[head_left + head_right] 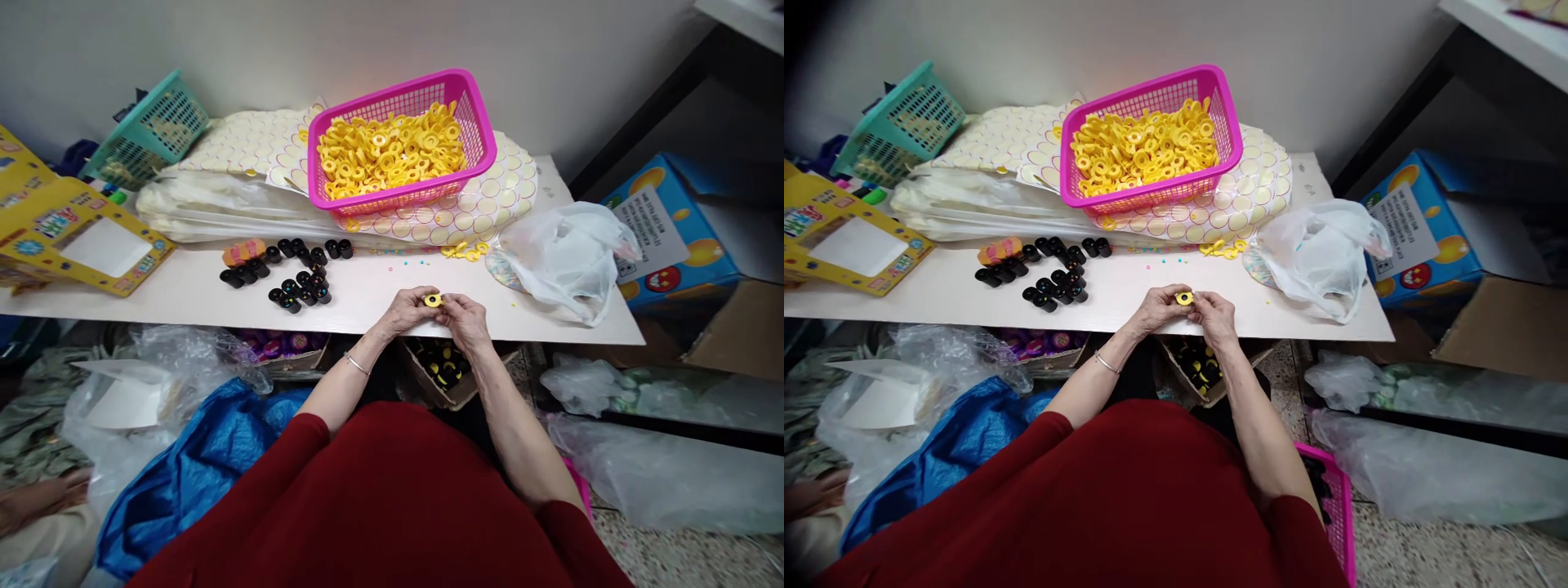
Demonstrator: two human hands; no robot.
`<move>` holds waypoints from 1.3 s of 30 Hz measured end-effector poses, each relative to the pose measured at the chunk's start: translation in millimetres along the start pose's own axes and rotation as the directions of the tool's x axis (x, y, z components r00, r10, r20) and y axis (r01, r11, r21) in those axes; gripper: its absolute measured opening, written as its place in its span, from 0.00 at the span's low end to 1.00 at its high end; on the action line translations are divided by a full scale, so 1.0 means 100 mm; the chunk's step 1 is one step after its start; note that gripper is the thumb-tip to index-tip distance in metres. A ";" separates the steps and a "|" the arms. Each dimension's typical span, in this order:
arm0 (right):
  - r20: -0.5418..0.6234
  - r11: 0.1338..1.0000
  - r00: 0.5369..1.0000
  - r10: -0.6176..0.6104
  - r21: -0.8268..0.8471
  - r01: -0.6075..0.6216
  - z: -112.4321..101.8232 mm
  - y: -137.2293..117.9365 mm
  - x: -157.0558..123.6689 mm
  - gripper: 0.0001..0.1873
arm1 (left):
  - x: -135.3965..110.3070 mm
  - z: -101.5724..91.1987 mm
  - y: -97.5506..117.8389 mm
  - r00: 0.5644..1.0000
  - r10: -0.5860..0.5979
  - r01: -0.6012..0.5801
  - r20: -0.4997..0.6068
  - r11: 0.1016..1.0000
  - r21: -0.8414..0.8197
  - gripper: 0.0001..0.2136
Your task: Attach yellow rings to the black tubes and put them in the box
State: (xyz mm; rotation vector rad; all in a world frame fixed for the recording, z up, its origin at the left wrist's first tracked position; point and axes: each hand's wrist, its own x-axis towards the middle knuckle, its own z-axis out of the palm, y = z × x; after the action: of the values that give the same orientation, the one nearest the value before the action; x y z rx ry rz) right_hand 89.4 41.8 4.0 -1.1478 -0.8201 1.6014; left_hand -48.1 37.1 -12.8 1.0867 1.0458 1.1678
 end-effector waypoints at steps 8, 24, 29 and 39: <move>0.052 0.996 0.995 -0.081 -0.032 0.083 -0.21 -0.02 -0.08 0.18 | 0.01 0.12 0.05 0.997 0.053 -0.060 0.053 0.988 0.141 0.18; 0.373 0.692 0.900 0.227 -0.711 0.120 -0.24 -0.56 0.10 0.20 | -0.12 0.26 -0.11 0.959 0.224 -0.270 0.173 0.909 0.318 0.25; 0.528 0.694 0.823 0.210 -0.674 0.255 -0.27 -0.61 0.00 0.16 | -0.18 0.26 -0.08 0.951 0.204 -0.281 0.233 0.883 0.375 0.24; 0.393 0.813 0.919 -0.015 -0.530 0.240 -0.40 -0.30 -0.27 0.17 | -0.31 0.34 -0.10 0.919 0.272 -0.344 0.284 0.906 0.246 0.21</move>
State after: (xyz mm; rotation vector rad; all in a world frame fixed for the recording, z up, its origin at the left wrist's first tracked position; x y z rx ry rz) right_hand 139.1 25.1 25.1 -1.1626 -1.6877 1.5175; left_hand -16.5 2.2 -15.6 1.6375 0.8871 1.1110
